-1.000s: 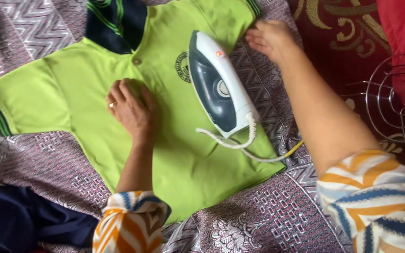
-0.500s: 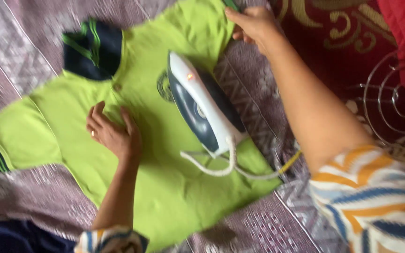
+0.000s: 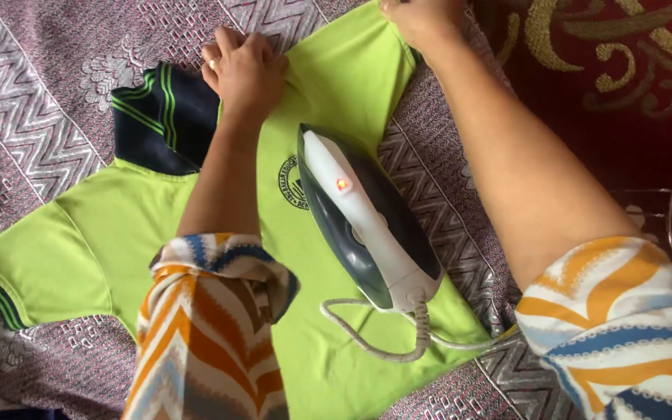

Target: Ironing a green polo shirt and then folding it

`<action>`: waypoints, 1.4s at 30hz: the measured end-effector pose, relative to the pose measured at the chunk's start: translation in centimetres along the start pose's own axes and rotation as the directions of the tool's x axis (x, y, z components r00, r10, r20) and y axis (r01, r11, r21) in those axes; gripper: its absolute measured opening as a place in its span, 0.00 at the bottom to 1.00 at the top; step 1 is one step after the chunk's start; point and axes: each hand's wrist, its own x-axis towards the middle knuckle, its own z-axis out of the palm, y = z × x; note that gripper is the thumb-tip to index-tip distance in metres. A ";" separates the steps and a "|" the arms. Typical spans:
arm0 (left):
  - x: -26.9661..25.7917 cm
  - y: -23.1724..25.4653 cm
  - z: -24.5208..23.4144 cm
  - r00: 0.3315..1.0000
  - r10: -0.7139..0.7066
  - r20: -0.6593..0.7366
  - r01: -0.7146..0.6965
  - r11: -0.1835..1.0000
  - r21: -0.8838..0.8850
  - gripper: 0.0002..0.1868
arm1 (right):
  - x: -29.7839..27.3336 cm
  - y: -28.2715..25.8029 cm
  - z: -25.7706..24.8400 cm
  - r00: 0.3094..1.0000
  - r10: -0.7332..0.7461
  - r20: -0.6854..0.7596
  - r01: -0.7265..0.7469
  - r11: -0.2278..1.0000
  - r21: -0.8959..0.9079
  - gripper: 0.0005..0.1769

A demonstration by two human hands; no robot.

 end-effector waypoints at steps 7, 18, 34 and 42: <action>-5.2 -0.3 -4.0 0.914 0.239 -0.327 -0.290 0.950 -0.118 0.14 | -4.9 -1.5 -4.1 0.833 -0.509 -0.218 0.549 0.809 0.210 0.21; -21.4 4.4 -8.3 0.864 -0.258 -0.433 -0.032 0.829 -0.559 0.03 | -27.4 -9.1 -11.9 0.746 -0.203 0.635 -0.228 0.817 0.529 0.44; -4.5 17.4 11.2 0.938 0.308 -0.162 -0.306 0.951 0.039 0.05 | -24.4 -4.8 -26.1 0.924 -0.263 0.277 0.159 0.924 0.348 0.24; -5.1 12.7 8.4 0.974 0.106 -0.199 -0.218 0.671 -0.709 0.07 | -22.8 -4.5 -25.1 0.893 -0.294 0.341 0.182 0.929 0.323 0.23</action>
